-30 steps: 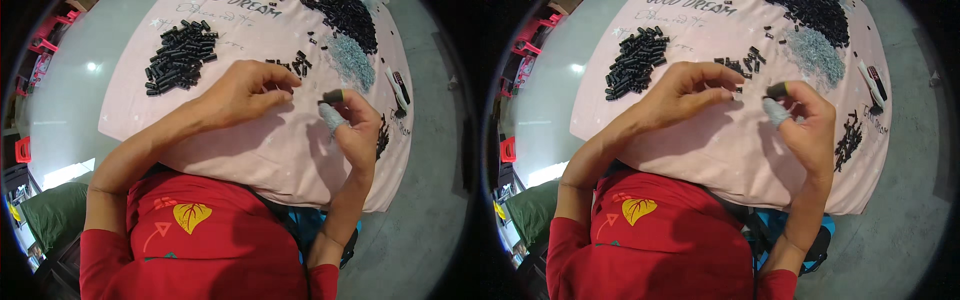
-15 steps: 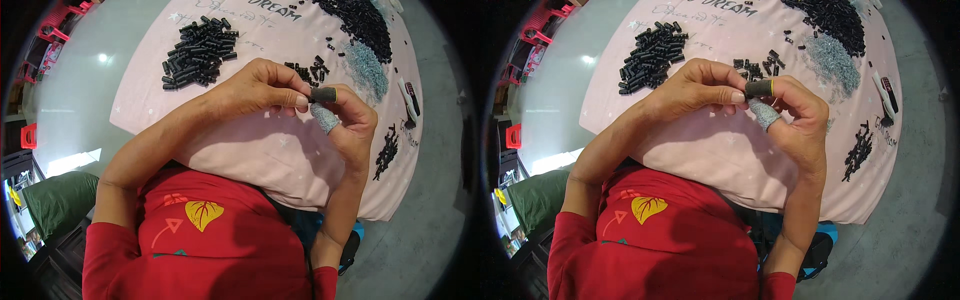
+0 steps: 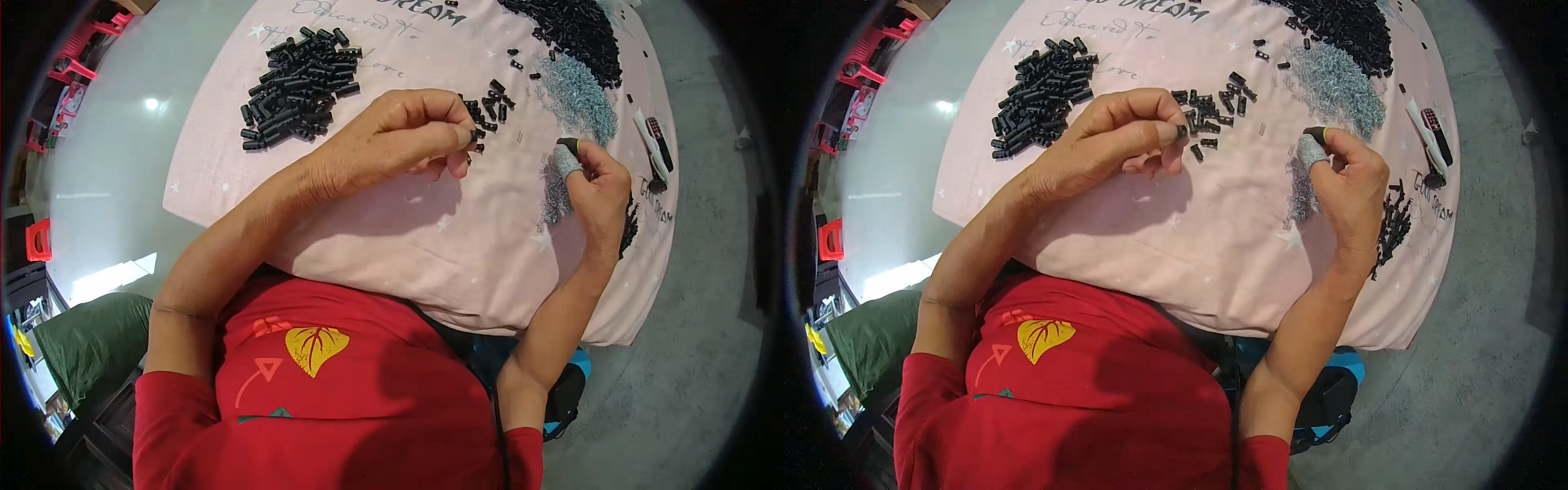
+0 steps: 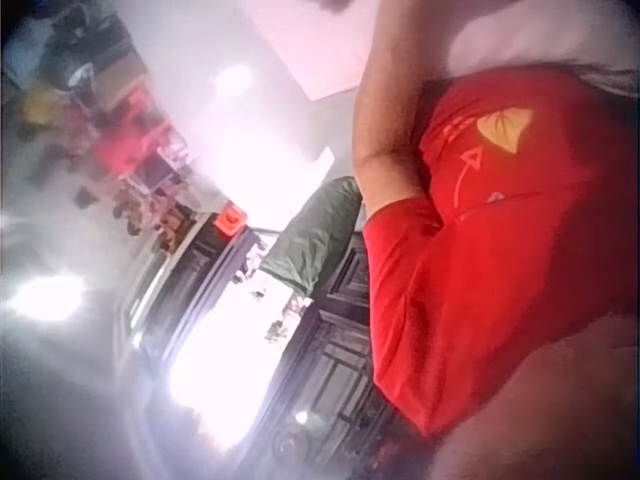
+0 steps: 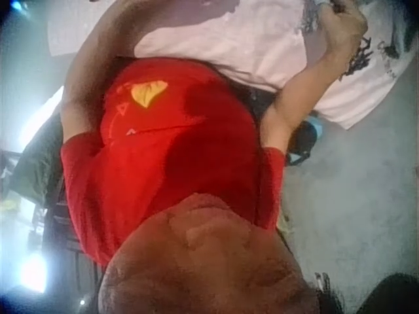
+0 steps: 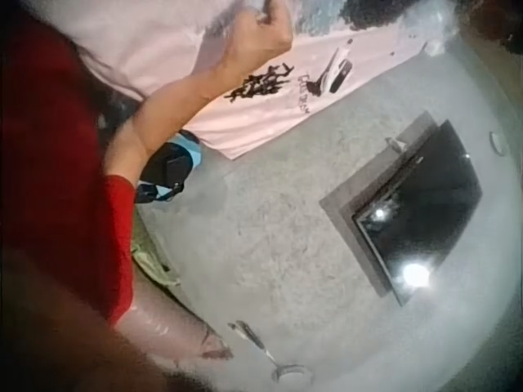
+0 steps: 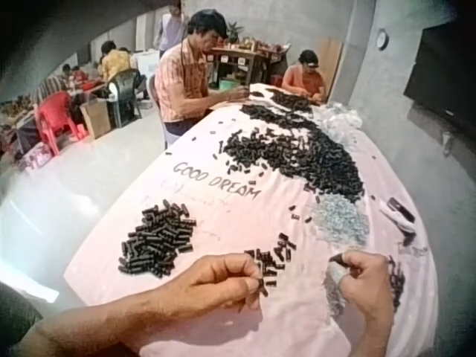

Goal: Inserting small white components into black plastic tubes for assembly.

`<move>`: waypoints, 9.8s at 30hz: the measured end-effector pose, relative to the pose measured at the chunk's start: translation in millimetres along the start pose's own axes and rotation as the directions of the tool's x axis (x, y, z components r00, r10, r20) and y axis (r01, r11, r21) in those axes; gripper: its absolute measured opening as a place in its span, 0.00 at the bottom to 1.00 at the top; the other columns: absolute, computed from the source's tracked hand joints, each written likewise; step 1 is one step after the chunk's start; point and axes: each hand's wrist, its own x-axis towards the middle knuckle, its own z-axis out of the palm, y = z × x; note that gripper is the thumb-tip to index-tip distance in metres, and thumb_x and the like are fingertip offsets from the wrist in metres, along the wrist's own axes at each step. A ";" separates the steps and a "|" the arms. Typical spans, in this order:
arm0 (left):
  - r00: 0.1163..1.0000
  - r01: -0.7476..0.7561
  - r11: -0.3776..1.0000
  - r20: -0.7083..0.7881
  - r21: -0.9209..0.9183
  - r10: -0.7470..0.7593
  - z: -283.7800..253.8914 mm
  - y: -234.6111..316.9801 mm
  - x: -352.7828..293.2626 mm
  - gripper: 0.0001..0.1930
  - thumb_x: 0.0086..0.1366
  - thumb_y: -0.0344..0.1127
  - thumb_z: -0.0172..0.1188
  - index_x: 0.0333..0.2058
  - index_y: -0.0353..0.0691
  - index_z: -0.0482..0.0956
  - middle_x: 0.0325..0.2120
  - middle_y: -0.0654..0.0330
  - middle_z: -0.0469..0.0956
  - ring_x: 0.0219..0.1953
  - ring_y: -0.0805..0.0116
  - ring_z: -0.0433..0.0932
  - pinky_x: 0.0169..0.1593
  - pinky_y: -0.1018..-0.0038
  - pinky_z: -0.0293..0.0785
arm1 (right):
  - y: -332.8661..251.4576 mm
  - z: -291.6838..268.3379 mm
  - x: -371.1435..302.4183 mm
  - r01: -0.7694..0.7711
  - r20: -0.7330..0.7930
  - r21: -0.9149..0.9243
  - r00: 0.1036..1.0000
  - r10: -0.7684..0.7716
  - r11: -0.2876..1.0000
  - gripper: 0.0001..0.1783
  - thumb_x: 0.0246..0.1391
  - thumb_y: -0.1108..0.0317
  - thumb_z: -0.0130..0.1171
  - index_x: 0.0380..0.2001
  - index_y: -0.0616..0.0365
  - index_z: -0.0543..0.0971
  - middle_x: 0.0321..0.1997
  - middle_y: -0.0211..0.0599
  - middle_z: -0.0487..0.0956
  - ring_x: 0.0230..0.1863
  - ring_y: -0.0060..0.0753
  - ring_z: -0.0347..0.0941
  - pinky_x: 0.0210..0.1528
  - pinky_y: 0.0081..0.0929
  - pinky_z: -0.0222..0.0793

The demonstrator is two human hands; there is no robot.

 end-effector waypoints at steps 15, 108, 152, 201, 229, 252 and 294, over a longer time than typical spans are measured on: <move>0.999 -0.019 1.000 0.046 0.025 0.018 3.5 -6.9 2.4 0.10 0.70 0.36 0.65 0.46 0.39 0.82 0.35 0.67 0.84 0.34 0.84 0.77 0.38 0.85 0.72 | -28.9 43.5 0.8 0.364 0.138 -0.308 0.931 -0.337 0.879 0.12 0.51 0.73 0.62 0.40 0.59 0.84 0.36 0.45 0.81 0.37 0.51 0.78 0.41 0.43 0.73; 0.993 -0.029 1.000 -0.114 -0.005 0.029 4.0 -10.2 -0.6 0.12 0.73 0.37 0.61 0.50 0.40 0.82 0.34 0.71 0.82 0.28 0.90 0.71 0.29 0.89 0.66 | -65.8 55.9 -27.0 0.160 0.082 0.501 0.970 -0.231 0.851 0.12 0.62 0.81 0.60 0.48 0.64 0.82 0.42 0.30 0.85 0.41 0.17 0.78 0.45 0.15 0.72; 0.997 0.005 0.999 -0.078 0.035 -0.003 0.5 -10.6 -0.2 0.10 0.69 0.33 0.66 0.45 0.35 0.84 0.30 0.67 0.83 0.28 0.85 0.75 0.31 0.86 0.70 | -71.2 50.8 -22.1 0.566 0.075 0.085 0.817 -0.571 0.820 0.15 0.42 0.85 0.60 0.36 0.65 0.84 0.34 0.43 0.83 0.34 0.38 0.81 0.37 0.27 0.76; 0.977 0.178 0.947 -0.068 -0.267 -0.202 -1.9 -2.3 3.5 0.15 0.70 0.40 0.63 0.46 0.34 0.83 0.40 0.58 0.86 0.29 0.84 0.77 0.34 0.87 0.75 | -69.9 79.5 -20.4 0.613 -0.119 0.025 0.786 -0.606 0.790 0.19 0.38 0.78 0.72 0.39 0.59 0.86 0.33 0.34 0.84 0.31 0.27 0.77 0.31 0.23 0.74; 0.992 0.087 0.984 -0.081 -0.158 -0.101 1.9 -8.9 -1.7 0.15 0.72 0.39 0.62 0.50 0.33 0.84 0.38 0.63 0.85 0.36 0.80 0.81 0.42 0.83 0.79 | -68.9 79.2 -22.3 0.674 -0.129 -0.166 0.709 -0.693 0.720 0.18 0.35 0.80 0.67 0.36 0.64 0.83 0.33 0.40 0.82 0.32 0.42 0.78 0.36 0.33 0.76; 0.982 -0.098 0.994 -0.159 0.056 0.106 28.0 -6.5 -22.9 0.16 0.76 0.41 0.58 0.49 0.34 0.85 0.34 0.66 0.83 0.36 0.81 0.77 0.43 0.81 0.75 | -61.9 80.6 -24.4 0.786 -0.198 -0.082 0.589 -0.783 0.612 0.21 0.41 0.78 0.68 0.44 0.68 0.84 0.38 0.46 0.85 0.37 0.44 0.83 0.41 0.33 0.80; 0.652 0.047 0.552 -0.445 0.832 0.615 -35.4 19.8 -81.2 0.10 0.62 0.33 0.68 0.41 0.36 0.88 0.34 0.55 0.85 0.37 0.65 0.82 0.41 0.71 0.77 | -65.2 80.0 -24.2 0.616 0.144 -0.207 0.787 -0.599 0.760 0.12 0.44 0.74 0.71 0.36 0.60 0.84 0.32 0.37 0.80 0.34 0.42 0.76 0.35 0.36 0.72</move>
